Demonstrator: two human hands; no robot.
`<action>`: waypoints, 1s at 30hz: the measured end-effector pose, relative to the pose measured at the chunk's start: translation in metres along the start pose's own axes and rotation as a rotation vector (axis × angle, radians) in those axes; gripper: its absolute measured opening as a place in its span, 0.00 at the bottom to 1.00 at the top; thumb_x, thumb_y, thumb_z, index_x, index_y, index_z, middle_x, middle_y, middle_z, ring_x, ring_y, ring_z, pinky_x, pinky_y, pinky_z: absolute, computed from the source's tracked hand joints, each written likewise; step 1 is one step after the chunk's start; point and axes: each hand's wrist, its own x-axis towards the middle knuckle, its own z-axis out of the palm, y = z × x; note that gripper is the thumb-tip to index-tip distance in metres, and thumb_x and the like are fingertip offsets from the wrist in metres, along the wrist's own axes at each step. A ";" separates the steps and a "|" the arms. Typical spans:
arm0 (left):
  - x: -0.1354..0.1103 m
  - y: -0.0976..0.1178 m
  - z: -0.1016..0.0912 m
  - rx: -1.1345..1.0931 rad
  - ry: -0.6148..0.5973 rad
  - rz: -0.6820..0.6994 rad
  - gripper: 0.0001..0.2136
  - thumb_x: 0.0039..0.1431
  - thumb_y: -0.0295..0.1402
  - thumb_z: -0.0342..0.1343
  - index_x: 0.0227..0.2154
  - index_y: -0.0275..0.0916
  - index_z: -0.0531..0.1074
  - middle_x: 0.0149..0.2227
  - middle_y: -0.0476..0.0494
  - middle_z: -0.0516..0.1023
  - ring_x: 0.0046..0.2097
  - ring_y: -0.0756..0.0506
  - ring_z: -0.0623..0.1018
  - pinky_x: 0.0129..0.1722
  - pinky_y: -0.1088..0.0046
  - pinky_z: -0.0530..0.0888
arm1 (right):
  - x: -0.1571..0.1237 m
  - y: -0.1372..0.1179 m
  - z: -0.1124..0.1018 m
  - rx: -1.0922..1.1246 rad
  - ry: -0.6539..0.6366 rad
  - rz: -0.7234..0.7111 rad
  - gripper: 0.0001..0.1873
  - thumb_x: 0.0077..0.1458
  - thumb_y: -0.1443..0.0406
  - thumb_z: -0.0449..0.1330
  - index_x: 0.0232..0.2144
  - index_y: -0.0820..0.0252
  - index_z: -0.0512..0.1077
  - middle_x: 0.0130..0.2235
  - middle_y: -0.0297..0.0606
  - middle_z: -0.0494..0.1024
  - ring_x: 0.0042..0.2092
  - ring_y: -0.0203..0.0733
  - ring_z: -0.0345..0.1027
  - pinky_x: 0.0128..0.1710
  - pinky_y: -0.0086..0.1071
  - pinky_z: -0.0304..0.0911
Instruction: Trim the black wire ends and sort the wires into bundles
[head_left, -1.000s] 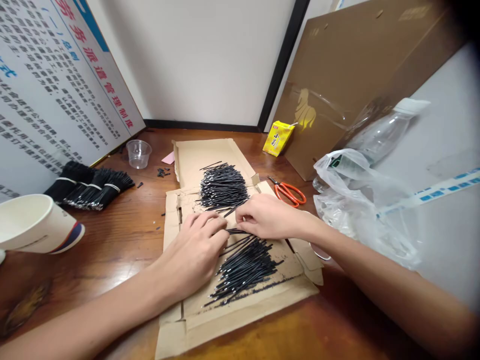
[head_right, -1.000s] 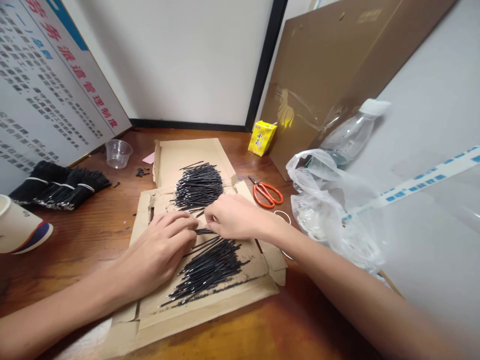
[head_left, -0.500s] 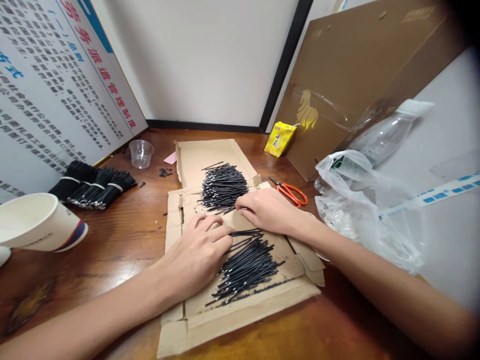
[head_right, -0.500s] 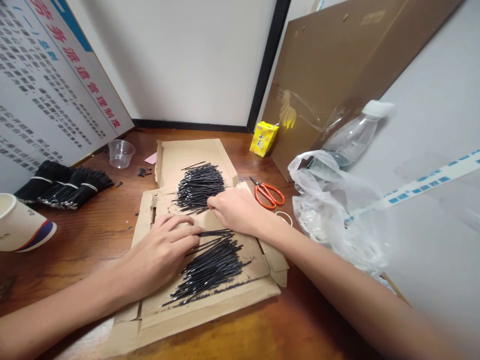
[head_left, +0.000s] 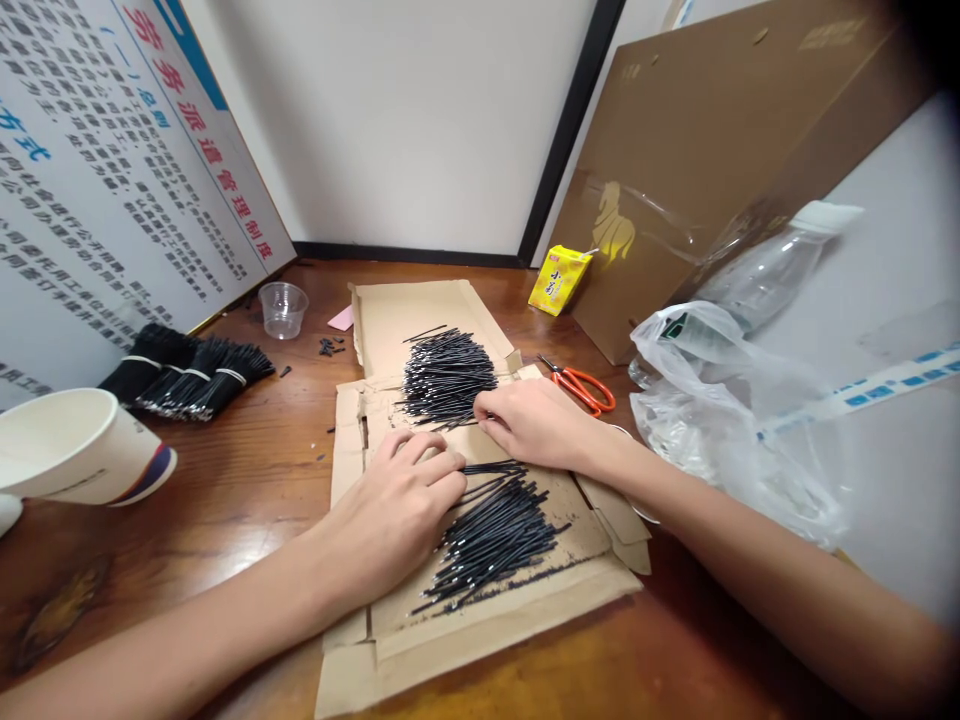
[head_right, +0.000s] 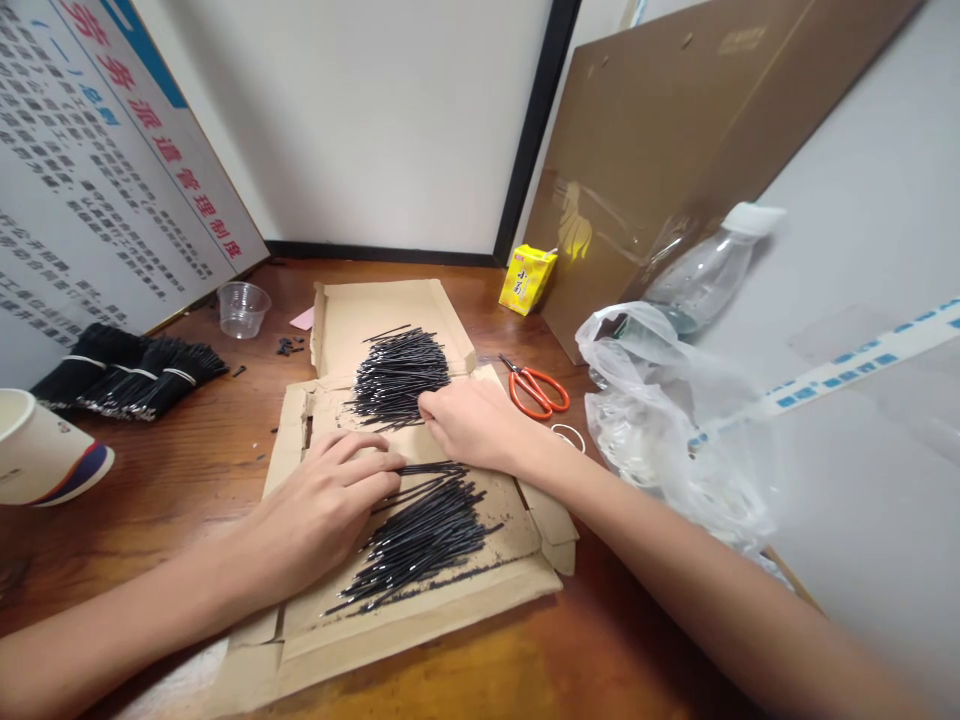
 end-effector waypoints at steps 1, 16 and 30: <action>0.000 0.000 0.000 0.003 0.003 0.003 0.07 0.62 0.20 0.51 0.36 0.36 0.73 0.43 0.41 0.77 0.52 0.39 0.69 0.52 0.56 0.64 | 0.000 -0.001 0.000 -0.008 -0.006 0.000 0.09 0.59 0.68 0.52 0.31 0.59 0.73 0.32 0.39 0.80 0.30 0.37 0.64 0.28 0.33 0.43; -0.001 0.000 0.002 -0.014 -0.015 -0.007 0.10 0.61 0.18 0.47 0.37 0.35 0.70 0.49 0.41 0.75 0.57 0.37 0.66 0.56 0.52 0.63 | -0.001 0.004 0.000 0.117 0.048 -0.021 0.09 0.59 0.69 0.54 0.35 0.58 0.75 0.34 0.36 0.81 0.34 0.38 0.68 0.33 0.31 0.50; -0.001 -0.001 0.001 -0.032 -0.016 -0.008 0.07 0.62 0.19 0.50 0.37 0.35 0.70 0.47 0.43 0.76 0.56 0.37 0.67 0.56 0.53 0.62 | 0.002 0.003 -0.001 -0.043 -0.005 0.012 0.09 0.61 0.67 0.52 0.35 0.58 0.73 0.34 0.37 0.81 0.32 0.38 0.67 0.29 0.32 0.44</action>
